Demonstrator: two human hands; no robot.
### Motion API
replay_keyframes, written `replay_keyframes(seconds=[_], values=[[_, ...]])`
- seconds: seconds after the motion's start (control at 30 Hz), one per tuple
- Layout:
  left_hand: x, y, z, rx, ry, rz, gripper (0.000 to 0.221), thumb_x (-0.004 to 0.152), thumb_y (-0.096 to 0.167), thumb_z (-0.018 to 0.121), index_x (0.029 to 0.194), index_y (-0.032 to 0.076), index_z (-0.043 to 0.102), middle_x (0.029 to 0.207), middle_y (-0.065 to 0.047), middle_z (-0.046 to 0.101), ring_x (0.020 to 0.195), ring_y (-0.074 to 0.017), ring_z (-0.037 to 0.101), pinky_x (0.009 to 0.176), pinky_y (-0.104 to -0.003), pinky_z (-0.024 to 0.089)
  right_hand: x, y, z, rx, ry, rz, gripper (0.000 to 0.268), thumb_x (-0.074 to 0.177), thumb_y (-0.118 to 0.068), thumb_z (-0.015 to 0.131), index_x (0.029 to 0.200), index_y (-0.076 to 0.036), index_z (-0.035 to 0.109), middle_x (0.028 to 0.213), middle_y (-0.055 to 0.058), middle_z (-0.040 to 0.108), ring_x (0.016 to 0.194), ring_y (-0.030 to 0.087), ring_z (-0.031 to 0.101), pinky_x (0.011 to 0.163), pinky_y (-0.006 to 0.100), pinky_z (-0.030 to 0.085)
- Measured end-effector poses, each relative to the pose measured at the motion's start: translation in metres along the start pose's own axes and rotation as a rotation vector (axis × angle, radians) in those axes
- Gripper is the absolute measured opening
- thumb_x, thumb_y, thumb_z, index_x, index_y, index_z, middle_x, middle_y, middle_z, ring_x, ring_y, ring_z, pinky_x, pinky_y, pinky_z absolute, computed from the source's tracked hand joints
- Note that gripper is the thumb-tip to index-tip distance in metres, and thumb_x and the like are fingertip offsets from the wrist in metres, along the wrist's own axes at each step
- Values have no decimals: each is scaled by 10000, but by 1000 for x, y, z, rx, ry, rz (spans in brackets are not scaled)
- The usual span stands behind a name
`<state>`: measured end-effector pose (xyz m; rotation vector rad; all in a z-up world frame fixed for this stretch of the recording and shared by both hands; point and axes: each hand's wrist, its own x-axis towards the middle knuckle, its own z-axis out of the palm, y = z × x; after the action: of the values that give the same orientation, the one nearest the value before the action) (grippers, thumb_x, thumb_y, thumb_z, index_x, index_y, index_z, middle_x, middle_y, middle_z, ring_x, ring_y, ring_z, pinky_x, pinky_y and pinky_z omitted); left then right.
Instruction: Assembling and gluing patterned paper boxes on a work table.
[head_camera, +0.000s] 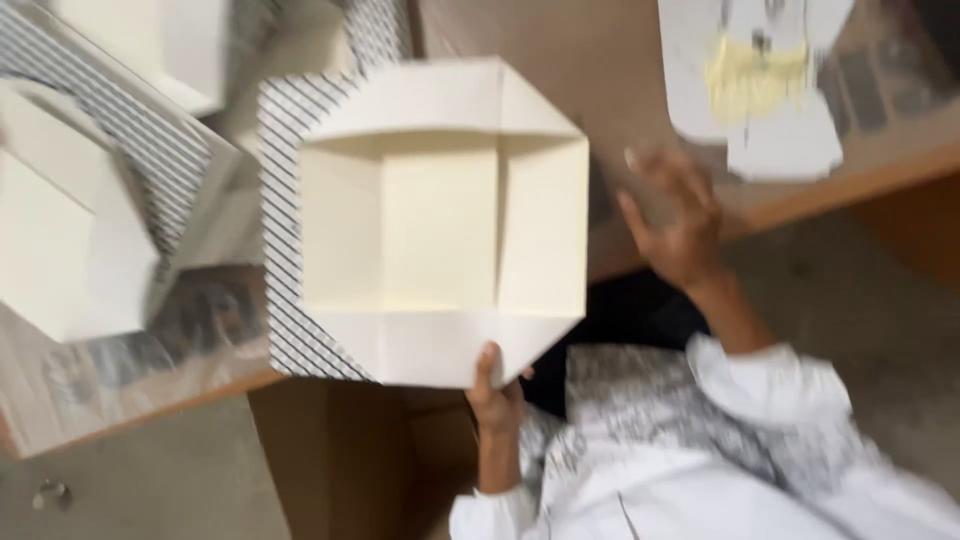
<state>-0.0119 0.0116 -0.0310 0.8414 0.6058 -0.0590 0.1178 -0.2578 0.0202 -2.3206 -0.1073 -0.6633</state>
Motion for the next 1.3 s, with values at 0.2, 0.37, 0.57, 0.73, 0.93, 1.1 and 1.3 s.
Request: replay_keyframes(seconds=[0.2, 0.37, 0.57, 0.73, 0.93, 1.1, 1.3], values=[[-20, 27, -5, -13, -42, 84, 381, 920, 191, 667, 1171, -71, 553, 828, -154, 644, 570, -201, 612, 452, -278, 494, 30, 6, 2, -120, 50, -255, 473, 881, -86, 943, 1299, -114, 724, 1388, 109, 572, 1264, 303, 567, 1035, 479, 500], [-29, 39, -7, -31, -66, 93, 392, 914, 181, 656, 1175, -92, 548, 803, -169, 650, 527, -196, 600, 437, -267, 486, 36, 16, 12, 17, 43, -315, 432, 919, -12, 921, 1301, -127, 755, 1472, 117, 508, 1328, 312, 501, 1025, 401, 553], [-31, 40, -12, -33, -96, 101, 386, 932, 164, 645, 1178, -115, 541, 786, -183, 651, 516, -200, 596, 432, -272, 482, 39, 18, 16, 83, 50, -391, 357, 905, -34, 931, 1215, -141, 790, 1425, 104, 504, 1285, 303, 489, 1009, 426, 489], [-34, 42, -11, -2, -97, 106, 383, 923, 170, 640, 1168, -108, 542, 776, -180, 654, 515, -203, 602, 422, -276, 487, 41, 29, 16, 43, 21, -431, 331, 951, -24, 909, 1221, -188, 807, 1428, 99, 517, 1263, 282, 488, 1022, 440, 420], [-36, 43, -13, -29, -136, 89, 384, 940, 168, 651, 1170, -119, 540, 780, -187, 652, 527, -205, 603, 454, -278, 500, 42, 35, 15, -76, 52, -609, 230, 975, -181, 896, 1167, -235, 782, 1351, 49, 554, 1206, 242, 524, 1076, 514, 370], [-37, 47, -3, -32, -125, 83, 426, 928, 177, 655, 1206, -118, 523, 796, -186, 657, 525, -199, 609, 436, -271, 501, 48, 35, 11, -148, 76, -703, 252, 964, -168, 861, 1187, -243, 771, 1367, 24, 558, 1214, 235, 519, 1130, 515, 341], [-36, 44, -2, 22, -102, 95, 453, 917, 180, 660, 1229, -114, 512, 823, -186, 657, 538, -209, 618, 429, -278, 502, 39, 46, 12, -138, 36, -681, 283, 890, -130, 819, 1149, -218, 750, 1383, 28, 543, 1277, 248, 515, 1166, 525, 317]])
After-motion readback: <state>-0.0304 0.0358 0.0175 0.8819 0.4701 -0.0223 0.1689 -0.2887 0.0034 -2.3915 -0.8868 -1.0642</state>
